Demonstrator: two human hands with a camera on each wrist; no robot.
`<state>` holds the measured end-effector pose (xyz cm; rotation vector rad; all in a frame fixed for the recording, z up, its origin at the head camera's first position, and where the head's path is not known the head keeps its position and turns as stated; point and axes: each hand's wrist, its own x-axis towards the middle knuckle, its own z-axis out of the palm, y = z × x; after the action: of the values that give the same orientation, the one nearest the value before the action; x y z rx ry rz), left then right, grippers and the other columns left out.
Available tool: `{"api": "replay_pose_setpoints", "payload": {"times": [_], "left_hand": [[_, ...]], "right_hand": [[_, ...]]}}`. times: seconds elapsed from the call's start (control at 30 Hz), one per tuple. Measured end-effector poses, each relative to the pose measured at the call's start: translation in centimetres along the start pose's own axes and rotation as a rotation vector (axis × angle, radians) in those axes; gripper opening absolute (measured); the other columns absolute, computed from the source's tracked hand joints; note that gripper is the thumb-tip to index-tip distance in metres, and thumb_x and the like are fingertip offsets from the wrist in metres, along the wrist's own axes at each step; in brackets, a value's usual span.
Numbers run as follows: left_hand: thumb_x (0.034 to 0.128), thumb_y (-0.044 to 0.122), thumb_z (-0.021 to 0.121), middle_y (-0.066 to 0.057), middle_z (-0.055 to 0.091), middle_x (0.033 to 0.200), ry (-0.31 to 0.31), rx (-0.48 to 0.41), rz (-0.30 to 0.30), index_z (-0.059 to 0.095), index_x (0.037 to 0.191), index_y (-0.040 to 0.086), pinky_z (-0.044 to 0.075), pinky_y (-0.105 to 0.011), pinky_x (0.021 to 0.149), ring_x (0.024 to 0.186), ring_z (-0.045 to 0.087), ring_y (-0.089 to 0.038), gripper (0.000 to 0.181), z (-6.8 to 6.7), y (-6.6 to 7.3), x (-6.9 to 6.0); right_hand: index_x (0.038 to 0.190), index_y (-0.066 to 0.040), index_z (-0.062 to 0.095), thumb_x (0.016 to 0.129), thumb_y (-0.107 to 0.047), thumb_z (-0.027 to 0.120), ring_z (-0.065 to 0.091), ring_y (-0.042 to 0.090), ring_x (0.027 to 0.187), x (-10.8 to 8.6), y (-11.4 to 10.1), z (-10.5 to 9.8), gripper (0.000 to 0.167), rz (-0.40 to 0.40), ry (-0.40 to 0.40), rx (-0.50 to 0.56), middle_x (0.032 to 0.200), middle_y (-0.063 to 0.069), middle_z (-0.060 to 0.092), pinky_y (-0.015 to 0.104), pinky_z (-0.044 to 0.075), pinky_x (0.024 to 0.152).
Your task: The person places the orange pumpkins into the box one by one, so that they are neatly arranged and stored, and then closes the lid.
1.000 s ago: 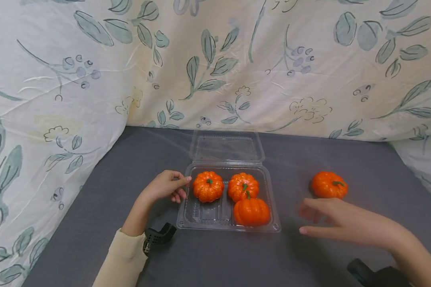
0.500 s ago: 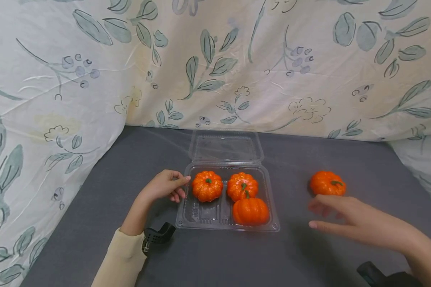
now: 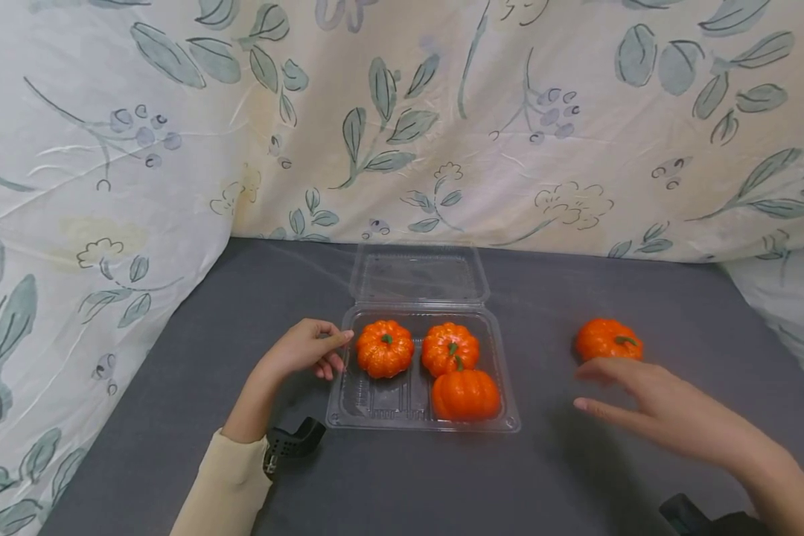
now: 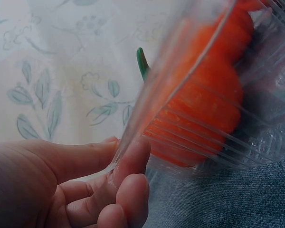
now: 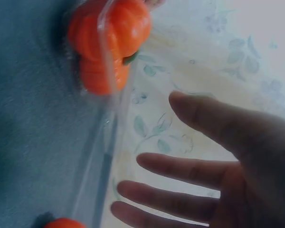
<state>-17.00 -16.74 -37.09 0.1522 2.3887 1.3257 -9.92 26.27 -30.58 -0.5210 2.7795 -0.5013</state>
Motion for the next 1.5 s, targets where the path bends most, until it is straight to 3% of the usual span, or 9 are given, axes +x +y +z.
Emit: {"api": "replay_pose_setpoints", "payload": {"times": [0.23, 0.43, 0.7, 1.2, 1.5], "left_hand": [[0.0953, 0.031, 0.052, -0.006, 0.065, 0.062, 0.002, -0.003, 0.004, 0.063, 0.099, -0.004, 0.052, -0.035, 0.051, 0.046, 0.058, -0.012, 0.037, -0.1, -0.1, 0.0], [0.0957, 0.03, 0.051, -0.006, 0.065, 0.062, -0.003, -0.011, 0.008, 0.063, 0.1, -0.005, 0.052, -0.035, 0.051, 0.046, 0.057, -0.012, 0.038, 0.0, -0.1, 0.0], [0.0958, 0.03, 0.051, -0.006, 0.066, 0.062, -0.003, -0.009, 0.015, 0.062, 0.1, -0.006, 0.052, -0.033, 0.05, 0.046, 0.058, -0.011, 0.038, 0.0, -0.1, 0.0], [0.0954, 0.03, 0.051, -0.007, 0.066, 0.062, 0.004, -0.007, 0.004, 0.063, 0.098, -0.005, 0.052, -0.033, 0.051, 0.045, 0.058, -0.012, 0.038, 0.0, -0.1, 0.1], [0.0958, 0.029, 0.051, -0.007, 0.066, 0.062, -0.001, -0.009, 0.008, 0.062, 0.099, -0.006, 0.053, -0.035, 0.052, 0.045, 0.058, -0.012, 0.037, 0.0, 0.0, 0.0]], "right_hand": [[0.111, -0.013, 0.062, 0.083, -0.054, 0.06, 0.057, 0.031, 0.102, 0.3, 1.3, 0.0, 0.05, 0.041, 0.133, -0.072, 0.113, 0.009, 0.061, 0.054, 0.045, 0.077], [0.114, -0.004, 0.06, 0.085, -0.053, 0.058, 0.05, 0.044, 0.106, 0.8, 2.5, -0.1, 0.057, 0.098, 0.186, -0.102, 0.118, 0.024, 0.055, 0.063, 0.041, 0.077], [0.117, 0.004, 0.056, 0.085, -0.053, 0.058, 0.046, 0.049, 0.106, 1.4, 3.8, -0.2, 0.065, 0.147, 0.211, -0.099, 0.121, 0.032, 0.048, 0.067, 0.038, 0.078], [0.119, 0.006, 0.052, 0.086, -0.053, 0.057, 0.047, 0.047, 0.101, 2.5, 5.2, -0.3, 0.067, 0.224, 0.237, -0.111, 0.117, 0.03, 0.047, 0.063, 0.041, 0.071], [0.121, 0.007, 0.048, 0.086, -0.055, 0.055, 0.041, 0.05, 0.103, 3.5, 5.7, 0.9, 0.071, 0.279, 0.278, -0.124, 0.118, 0.035, 0.041, 0.066, 0.04, 0.071]]}}
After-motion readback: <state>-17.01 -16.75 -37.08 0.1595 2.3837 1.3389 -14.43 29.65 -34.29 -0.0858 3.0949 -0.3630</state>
